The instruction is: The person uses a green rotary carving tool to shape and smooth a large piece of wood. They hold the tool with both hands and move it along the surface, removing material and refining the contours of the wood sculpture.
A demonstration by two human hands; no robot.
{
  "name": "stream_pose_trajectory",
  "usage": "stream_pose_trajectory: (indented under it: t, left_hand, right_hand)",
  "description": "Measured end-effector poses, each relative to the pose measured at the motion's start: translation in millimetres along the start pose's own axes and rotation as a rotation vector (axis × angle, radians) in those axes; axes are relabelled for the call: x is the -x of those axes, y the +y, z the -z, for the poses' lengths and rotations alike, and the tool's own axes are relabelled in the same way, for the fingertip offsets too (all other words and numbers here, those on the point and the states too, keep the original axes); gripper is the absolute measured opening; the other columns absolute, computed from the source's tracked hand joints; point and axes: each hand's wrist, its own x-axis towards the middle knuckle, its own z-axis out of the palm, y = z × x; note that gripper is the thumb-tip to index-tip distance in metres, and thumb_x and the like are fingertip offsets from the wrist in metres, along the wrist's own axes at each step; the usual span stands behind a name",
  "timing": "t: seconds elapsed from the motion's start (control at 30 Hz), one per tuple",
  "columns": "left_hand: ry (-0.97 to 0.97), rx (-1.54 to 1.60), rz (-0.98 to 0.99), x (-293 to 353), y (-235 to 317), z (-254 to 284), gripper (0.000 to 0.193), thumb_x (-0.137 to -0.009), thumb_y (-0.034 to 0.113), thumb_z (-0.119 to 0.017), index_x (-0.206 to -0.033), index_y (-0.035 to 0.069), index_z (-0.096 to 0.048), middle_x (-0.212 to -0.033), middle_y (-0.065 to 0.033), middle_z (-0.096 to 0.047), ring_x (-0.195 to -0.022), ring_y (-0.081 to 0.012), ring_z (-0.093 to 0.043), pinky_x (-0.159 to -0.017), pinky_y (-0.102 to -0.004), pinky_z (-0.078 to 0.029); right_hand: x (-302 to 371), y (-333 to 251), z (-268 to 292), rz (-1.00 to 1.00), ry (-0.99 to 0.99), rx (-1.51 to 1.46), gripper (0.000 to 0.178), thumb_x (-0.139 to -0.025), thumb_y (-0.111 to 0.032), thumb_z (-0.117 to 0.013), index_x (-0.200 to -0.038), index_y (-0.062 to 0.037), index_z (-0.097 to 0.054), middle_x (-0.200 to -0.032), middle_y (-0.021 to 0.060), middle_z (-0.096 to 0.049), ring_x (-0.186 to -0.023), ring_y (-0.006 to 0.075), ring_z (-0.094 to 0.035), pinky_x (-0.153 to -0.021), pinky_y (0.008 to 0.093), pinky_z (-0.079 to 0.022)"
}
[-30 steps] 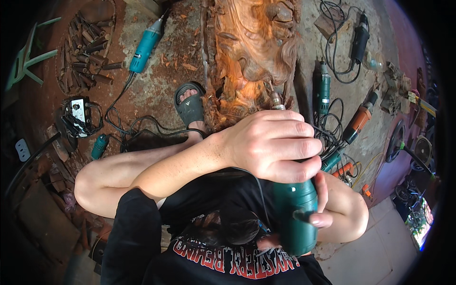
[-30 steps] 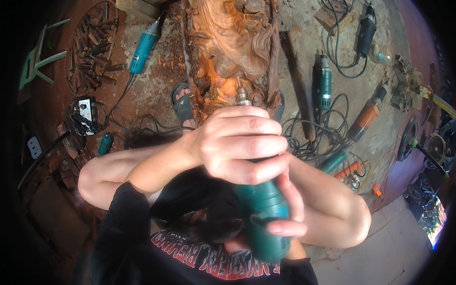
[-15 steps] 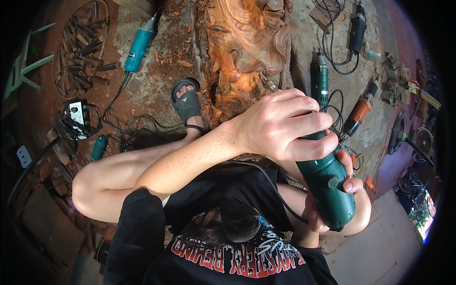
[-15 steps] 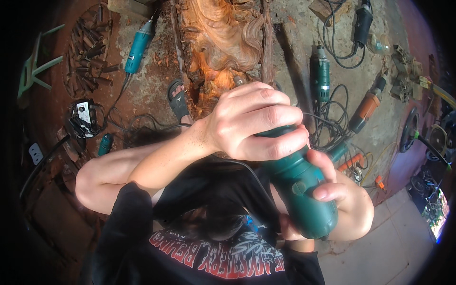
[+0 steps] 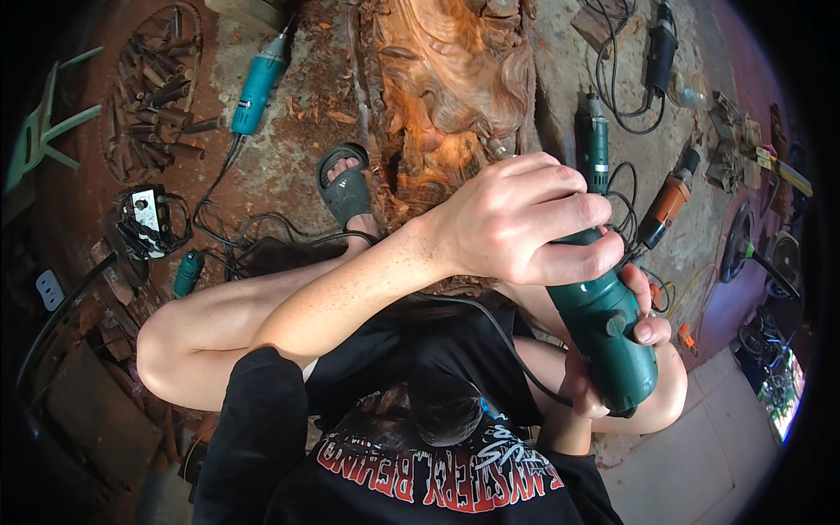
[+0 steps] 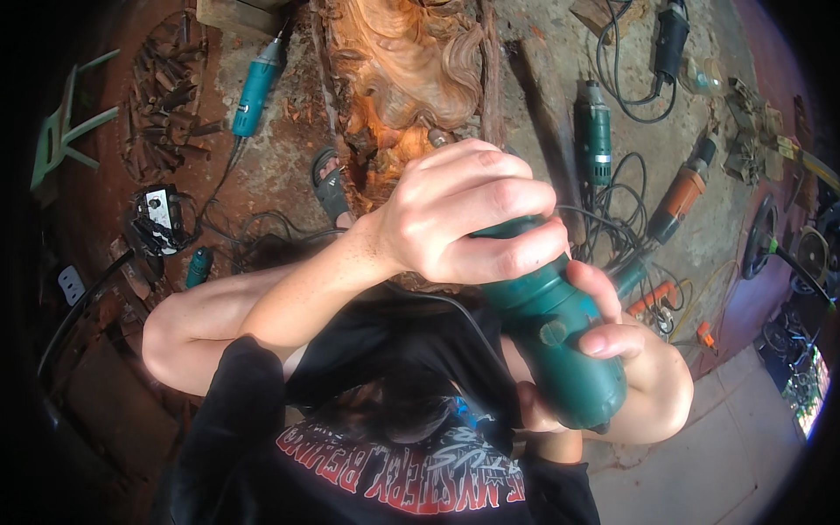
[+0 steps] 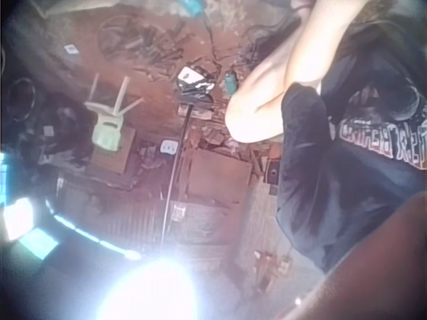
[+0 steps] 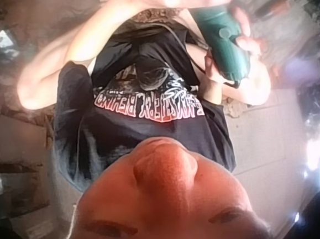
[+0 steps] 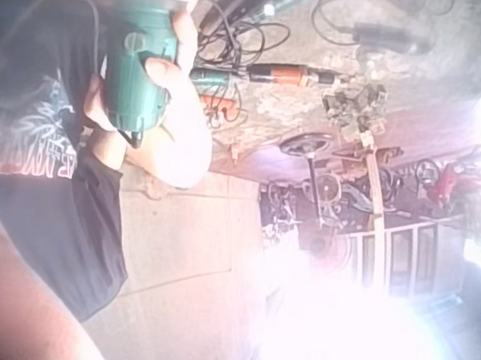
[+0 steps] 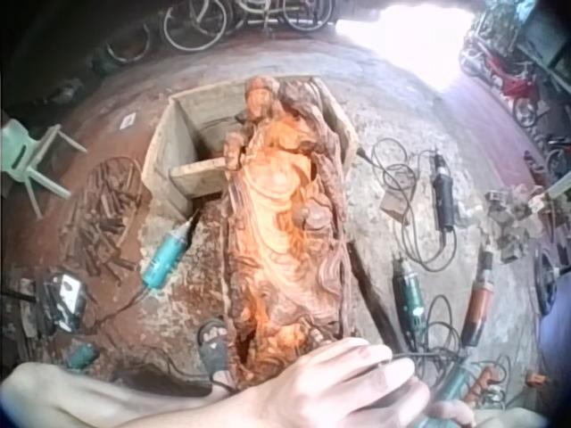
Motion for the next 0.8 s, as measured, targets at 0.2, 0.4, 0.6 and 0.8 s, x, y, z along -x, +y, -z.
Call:
stream_pose_trajectory:
  t: [0.2, 0.4, 0.6, 0.8]
  left_hand:
    - [-0.013, 0.01, -0.003, -1, -1, 1, 0.024, -0.08, 0.016, -0.079, -0.103, 0.014, -0.071, -0.094, -0.0051, -0.067, -0.077, -0.0198, -0.068, -0.062, -0.0316, -0.056]
    - [0.005, 0.041, -0.02, -1, 1, -2, 0.026, -0.079, 0.014, -0.082, -0.103, 0.014, -0.07, -0.094, -0.0043, -0.067, -0.077, -0.0198, -0.069, -0.062, -0.0317, -0.057]
    - [0.107, 0.011, -0.084, 0, 8, -5, 0.028, -0.081, 0.011, -0.084, -0.104, 0.015, -0.07, -0.095, -0.0039, -0.068, -0.076, -0.0192, -0.068, -0.061, -0.0308, -0.057]
    - [0.067, 0.034, -0.045, 7, 5, -4, 0.028, -0.08, 0.011, -0.084, -0.104, 0.015, -0.069, -0.096, -0.0044, -0.067, -0.076, -0.0194, -0.068, -0.061, -0.0306, -0.056]
  right_hand:
    - [-10, -12, 10, -0.01, -0.093, 0.171, 0.081, -0.074, -0.016, -0.099, -0.136, -0.0159, -0.046, -0.146, 0.0126, -0.057, -0.134, 0.0235, -0.06, -0.12, 0.0378, -0.04]
    - [0, -8, 6, 0.038, -0.103, 0.206, 0.084, -0.07, -0.029, -0.101, -0.134, -0.019, -0.048, -0.143, 0.0135, -0.057, -0.135, 0.0272, -0.056, -0.121, 0.044, -0.038]
    - [14, -11, 56, 0.115, -0.369, 0.334, 0.089, -0.066, -0.051, -0.101, -0.135, -0.0278, -0.049, -0.163, 0.0198, -0.043, -0.147, 0.0446, -0.044, -0.122, 0.0557, -0.035]
    - [-2, -6, 42, 0.094, -0.372, 0.252, 0.089, -0.064, -0.048, -0.103, -0.133, -0.0277, -0.05, -0.16, 0.0206, -0.043, -0.147, 0.0445, -0.044, -0.121, 0.0545, -0.037]
